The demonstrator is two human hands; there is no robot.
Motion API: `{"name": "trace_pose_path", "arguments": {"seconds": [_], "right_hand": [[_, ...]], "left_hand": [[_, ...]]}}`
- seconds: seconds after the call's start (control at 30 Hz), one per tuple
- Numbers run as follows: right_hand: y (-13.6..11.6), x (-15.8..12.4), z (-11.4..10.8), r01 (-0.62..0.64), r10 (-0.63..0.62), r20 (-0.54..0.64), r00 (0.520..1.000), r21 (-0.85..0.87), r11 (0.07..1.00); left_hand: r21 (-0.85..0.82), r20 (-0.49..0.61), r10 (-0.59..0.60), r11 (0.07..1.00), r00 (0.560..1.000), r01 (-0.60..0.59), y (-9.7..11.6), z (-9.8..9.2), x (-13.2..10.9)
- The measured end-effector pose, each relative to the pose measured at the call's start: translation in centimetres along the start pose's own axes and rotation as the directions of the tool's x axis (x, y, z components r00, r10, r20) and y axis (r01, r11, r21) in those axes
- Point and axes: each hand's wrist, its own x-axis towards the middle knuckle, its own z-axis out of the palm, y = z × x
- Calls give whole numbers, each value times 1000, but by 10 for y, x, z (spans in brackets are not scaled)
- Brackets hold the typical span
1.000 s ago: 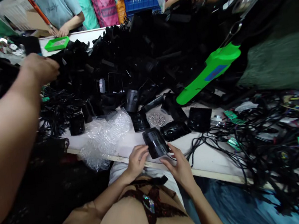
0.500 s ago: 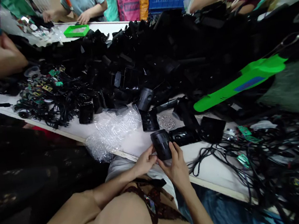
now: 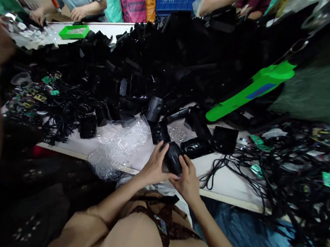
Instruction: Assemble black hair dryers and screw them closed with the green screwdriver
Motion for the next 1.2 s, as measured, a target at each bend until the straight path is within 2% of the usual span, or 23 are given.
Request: {"name": "trace_pose_path", "arguments": {"seconds": [0.1,0.2,0.3,0.33,0.37,0.4,0.43,0.47,0.5,0.6,0.7,0.87,1.0,1.13,1.2], "right_hand": [[0,-4,4,2,-2,-1,1000,25,1000],[4,-4,-4,12,-12,3,1000,68,998],[16,10,-38,73,-101,136,985,194,978],[21,20,-54,63,-100,136,986,250,966],[27,33,-70,23,-34,31,999,287,958],[32,49,-86,-11,58,-140,989,314,949],[38,67,-100,-45,163,-306,938,358,933],[44,86,-111,-55,228,-386,894,412,910],[50,107,-119,-48,250,-395,884,454,890],[64,161,-125,-38,183,-195,964,580,814],[66,192,-119,-30,79,-35,996,720,694],[49,193,-120,17,33,-62,998,674,739],[37,183,-125,10,-15,-1,1000,766,643],[30,176,-129,10,45,-49,998,770,637],[23,172,-130,37,60,-90,994,805,592]], "left_hand": [[68,57,40,997,998,-44,2,7,13],[137,53,104,984,993,-110,-1,13,19],[149,29,146,978,989,-149,-3,13,20],[147,26,153,977,988,-156,-3,12,20],[148,25,156,976,987,-158,-2,10,20],[152,27,154,976,988,-157,-2,9,20],[161,32,149,975,988,-153,0,8,20],[173,40,145,973,989,-150,1,6,20],[188,49,140,971,989,-147,2,5,21],[224,61,122,965,991,-133,4,4,22],[226,40,118,966,992,-125,4,5,22],[214,41,111,970,993,-117,5,6,23],[208,44,112,971,993,-119,5,7,24],[192,39,124,973,991,-130,5,6,24],[191,42,122,973,992,-127,6,6,25]]}}
